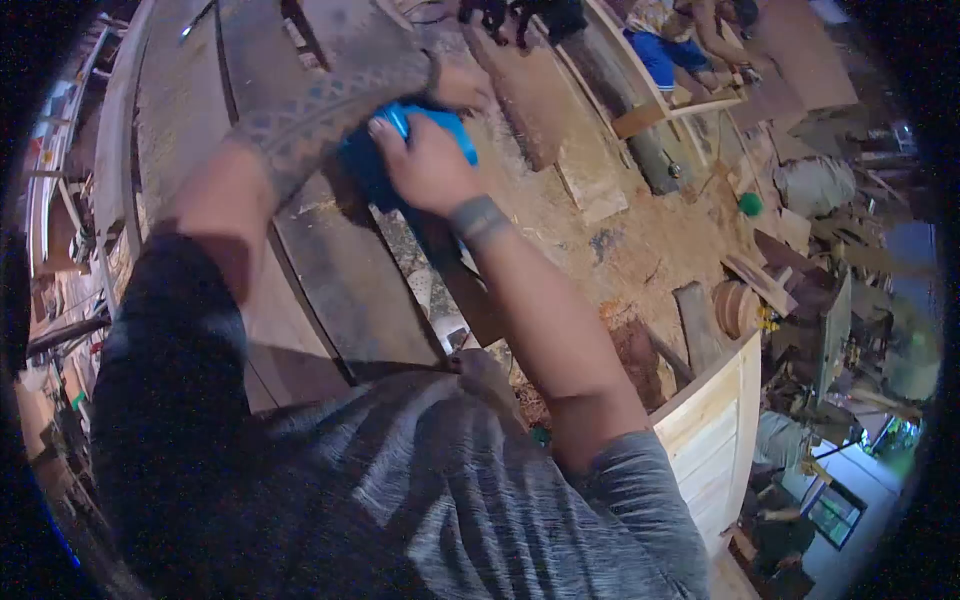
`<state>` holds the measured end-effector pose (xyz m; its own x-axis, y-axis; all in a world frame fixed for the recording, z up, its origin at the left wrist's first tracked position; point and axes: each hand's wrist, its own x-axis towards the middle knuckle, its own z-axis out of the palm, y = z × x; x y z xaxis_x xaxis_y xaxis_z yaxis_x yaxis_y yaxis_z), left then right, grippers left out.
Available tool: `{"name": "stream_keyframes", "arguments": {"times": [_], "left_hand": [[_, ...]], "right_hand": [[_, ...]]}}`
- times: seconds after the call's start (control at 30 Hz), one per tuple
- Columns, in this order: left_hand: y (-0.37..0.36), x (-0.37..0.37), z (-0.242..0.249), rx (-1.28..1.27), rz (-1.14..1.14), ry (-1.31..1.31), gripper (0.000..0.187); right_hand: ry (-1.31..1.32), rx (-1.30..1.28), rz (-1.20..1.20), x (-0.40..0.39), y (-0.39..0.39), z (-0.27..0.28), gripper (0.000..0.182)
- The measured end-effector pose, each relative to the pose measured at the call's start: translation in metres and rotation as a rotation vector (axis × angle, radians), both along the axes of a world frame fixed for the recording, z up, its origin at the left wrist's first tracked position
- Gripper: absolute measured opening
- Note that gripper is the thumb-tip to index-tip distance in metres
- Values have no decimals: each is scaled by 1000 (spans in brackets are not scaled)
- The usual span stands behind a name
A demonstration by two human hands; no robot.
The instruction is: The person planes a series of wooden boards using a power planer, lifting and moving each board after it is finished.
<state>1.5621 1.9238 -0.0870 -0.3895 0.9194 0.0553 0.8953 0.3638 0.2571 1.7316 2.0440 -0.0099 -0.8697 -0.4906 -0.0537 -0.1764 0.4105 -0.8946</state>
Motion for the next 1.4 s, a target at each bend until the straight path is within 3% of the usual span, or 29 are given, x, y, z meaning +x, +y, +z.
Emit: {"name": "stream_keyframes", "arguments": {"times": [0.03,0.07,0.17,0.2,0.27,0.3,0.33,0.37,0.5,0.6,0.7,0.77,0.83,0.93,1.17,1.3,1.4], "left_hand": [[-6,-17,-14,25,83,-102,35],[-1,-18,9,-86,249,-315,35],[19,5,23,-37,269,-383,30],[36,8,-5,-1,76,-128,28],[85,17,-34,-37,-69,31,27],[127,47,-36,-102,-19,-67,27],[152,90,31,-252,-27,-188,32],[187,112,23,-221,-55,-147,33],[280,182,44,-285,-88,-336,42],[284,182,30,-211,-78,-234,38],[234,150,33,-175,120,-361,35],[204,113,-3,-72,28,-241,33],[176,71,-23,-493,-352,355,31],[110,20,-11,-373,-15,82,30],[28,-44,-15,-285,102,-68,28],[46,-25,-7,-287,42,-73,27],[120,28,6,-316,-59,-101,27]], "right_hand": [[6,4,-16,-9,-4,-1,52],[4,5,-12,-11,-1,-3,52],[4,32,17,0,15,-1,51],[22,57,21,16,37,4,51],[19,93,2,55,85,15,49],[-5,106,-18,78,113,18,48],[-52,101,4,99,144,22,47],[-210,116,-5,119,175,24,41],[-163,108,48,175,257,39,39],[-58,133,38,172,252,34,42],[-142,134,27,141,220,27,41],[-242,136,50,110,184,34,41],[-109,85,12,83,149,18,43],[-72,52,21,34,100,12,50],[126,39,-34,-38,20,-1,59],[168,57,29,-40,41,-9,60],[-35,137,51,12,108,25,57]]}}
